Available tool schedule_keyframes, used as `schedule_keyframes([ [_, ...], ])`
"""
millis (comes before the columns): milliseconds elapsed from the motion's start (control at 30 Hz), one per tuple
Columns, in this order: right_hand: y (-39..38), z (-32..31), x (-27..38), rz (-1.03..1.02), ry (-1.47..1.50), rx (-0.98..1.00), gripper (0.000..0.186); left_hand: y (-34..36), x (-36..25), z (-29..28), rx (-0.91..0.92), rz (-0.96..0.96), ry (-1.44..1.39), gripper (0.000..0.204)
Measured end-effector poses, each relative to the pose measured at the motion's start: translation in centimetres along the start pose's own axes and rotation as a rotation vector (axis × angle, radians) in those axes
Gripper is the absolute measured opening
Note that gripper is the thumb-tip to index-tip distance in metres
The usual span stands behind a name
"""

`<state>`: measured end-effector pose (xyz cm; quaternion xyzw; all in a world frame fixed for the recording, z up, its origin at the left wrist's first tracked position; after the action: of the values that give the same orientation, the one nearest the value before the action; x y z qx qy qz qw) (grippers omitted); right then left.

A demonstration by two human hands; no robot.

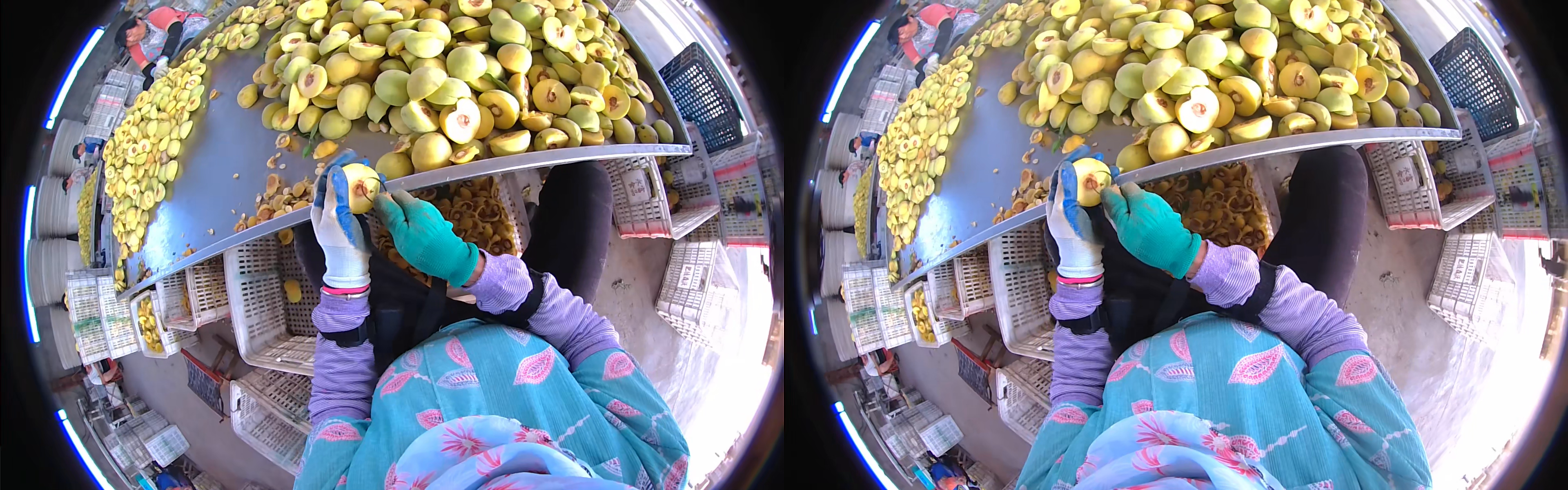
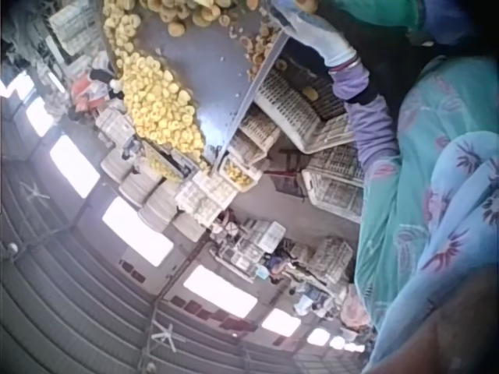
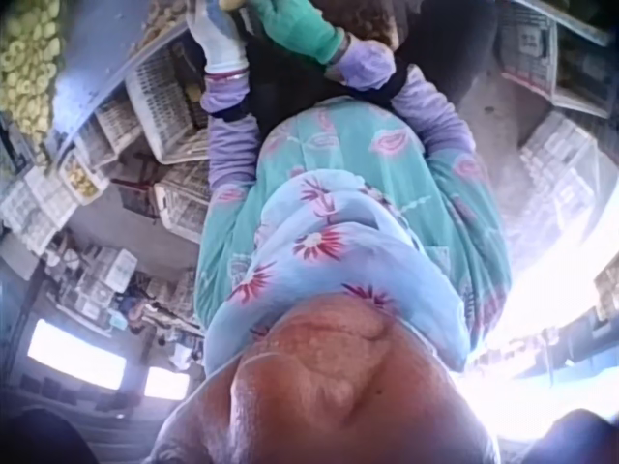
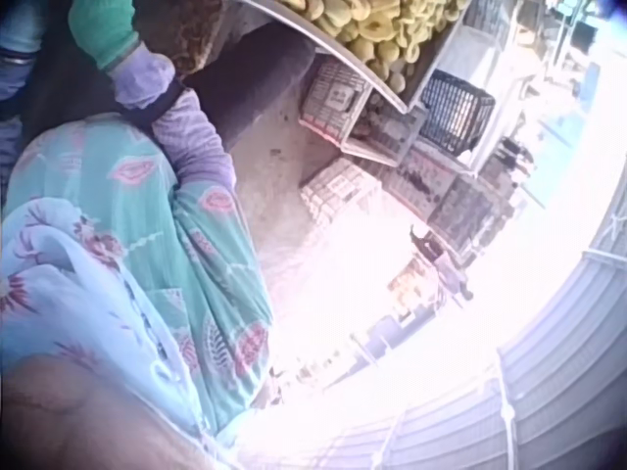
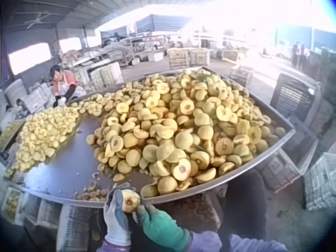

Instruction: Removing pits from halved peaches using a specialized hand tool and sorting the fruit and pits into separate containers.

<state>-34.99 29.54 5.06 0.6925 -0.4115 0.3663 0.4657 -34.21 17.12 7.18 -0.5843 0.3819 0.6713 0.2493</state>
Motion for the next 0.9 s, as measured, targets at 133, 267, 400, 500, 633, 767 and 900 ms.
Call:
schedule_keyframes([
  [133,-0.7,-0.2,1.7,-0.454,-0.202,-0.082,0.032,-0.4,-2.0,0.4,0.158,0.377,0.427,0.022],
  [267,-1.5,0.6,1.7,-0.507,-0.327,-0.031,0.044,-0.9,-2.8,0.3,0.147,0.602,0.753,0.014],
  [400,-1.9,0.3,1.7,-0.513,-0.273,-0.005,0.042,-1.0,-1.7,-0.3,0.144,0.453,0.589,0.015],
  [500,-2.5,0.5,1.0,-0.447,-0.217,0.068,0.034,-1.4,-1.2,0.4,0.14,0.298,0.378,0.015],
  [633,-2.4,2.8,-1.4,0.285,0.326,0.09,0.033,-1.3,1.9,-0.2,-0.033,-0.095,-0.072,0.021],
  [767,-2.5,1.9,-1.3,0.816,0.444,0.328,0.06,-1.0,1.1,0.0,0.022,-0.101,-0.08,0.031],
  [900,-3.1,2.9,-0.2,0.679,0.542,0.129,0.059,-1.1,1.5,0.8,0.096,-0.288,-0.245,0.032],
])
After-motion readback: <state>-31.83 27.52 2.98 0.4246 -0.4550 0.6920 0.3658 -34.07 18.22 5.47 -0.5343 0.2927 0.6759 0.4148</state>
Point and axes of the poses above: each hand's wrist, its own y-axis towards the middle knuckle, its own z-axis out of the palm, x = y × z, the point moved 7 cm from there along y, towards the middle knuckle, and after that the axes turned 10 degrees about -x, right-handed, at the moved point
